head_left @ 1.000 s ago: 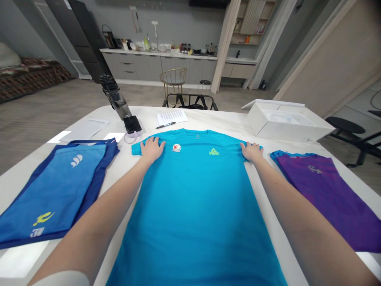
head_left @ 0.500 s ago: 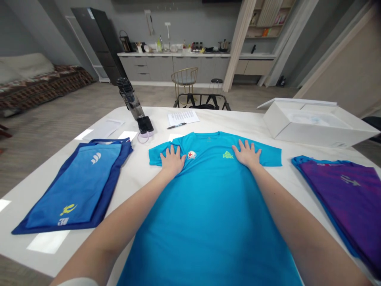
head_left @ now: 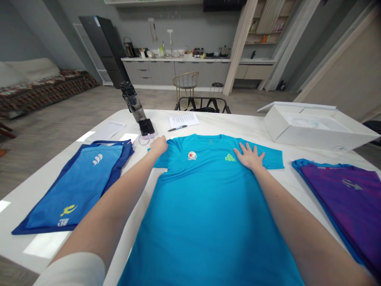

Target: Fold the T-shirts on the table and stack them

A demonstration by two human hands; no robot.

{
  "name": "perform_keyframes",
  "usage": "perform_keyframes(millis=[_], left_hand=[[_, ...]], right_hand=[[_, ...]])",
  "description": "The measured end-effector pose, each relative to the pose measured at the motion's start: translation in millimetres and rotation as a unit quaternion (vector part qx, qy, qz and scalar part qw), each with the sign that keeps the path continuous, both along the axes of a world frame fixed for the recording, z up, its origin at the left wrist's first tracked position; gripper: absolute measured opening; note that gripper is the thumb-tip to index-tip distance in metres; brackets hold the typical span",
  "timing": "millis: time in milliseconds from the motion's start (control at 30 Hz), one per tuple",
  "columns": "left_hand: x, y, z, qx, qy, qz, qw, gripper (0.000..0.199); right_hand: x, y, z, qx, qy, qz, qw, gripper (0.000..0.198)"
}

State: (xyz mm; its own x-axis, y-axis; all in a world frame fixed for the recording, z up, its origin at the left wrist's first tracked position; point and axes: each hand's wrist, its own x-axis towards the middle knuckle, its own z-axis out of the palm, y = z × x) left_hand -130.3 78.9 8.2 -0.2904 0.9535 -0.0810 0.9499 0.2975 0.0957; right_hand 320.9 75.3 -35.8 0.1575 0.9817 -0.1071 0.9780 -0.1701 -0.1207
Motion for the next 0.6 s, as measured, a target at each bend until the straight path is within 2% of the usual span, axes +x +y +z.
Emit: perform_keyframes(millis=[133, 200, 267, 333, 467, 533, 600], left_hand=[[4, -1, 0.7, 0.071, -0.020, 0.067, 0.995, 0.039], [9, -2, 0.9, 0.095, -0.016, 0.080, 0.992, 0.038], [17, -2, -0.1, 0.132, 0.014, 0.069, 0.989, 0.039], [27, 1, -2.6, 0.157, 0.042, 0.024, 0.986, 0.040], [49, 19, -10.8, 0.114, 0.016, -0.107, 0.988, 0.042], [58, 34, -15.6, 0.087, -0.009, -0.108, 0.990, 0.041], [66, 49, -20.1, 0.069, -0.030, -0.076, 0.994, 0.037]], right_hand=[[5, 9, 1, -0.012, -0.012, -0.005, 1.000, 0.082], [7, 13, 2, -0.013, -0.015, -0.002, 1.000, 0.083], [7, 14, 2, -0.010, -0.014, 0.001, 1.000, 0.083], [7, 15, 1, -0.005, -0.007, 0.003, 1.000, 0.085], [8, 17, 1, -0.004, 0.006, 0.000, 1.000, 0.088], [10, 19, 3, -0.018, 0.013, -0.004, 1.000, 0.086], [12, 21, 4, -0.036, 0.020, -0.006, 0.999, 0.082]])
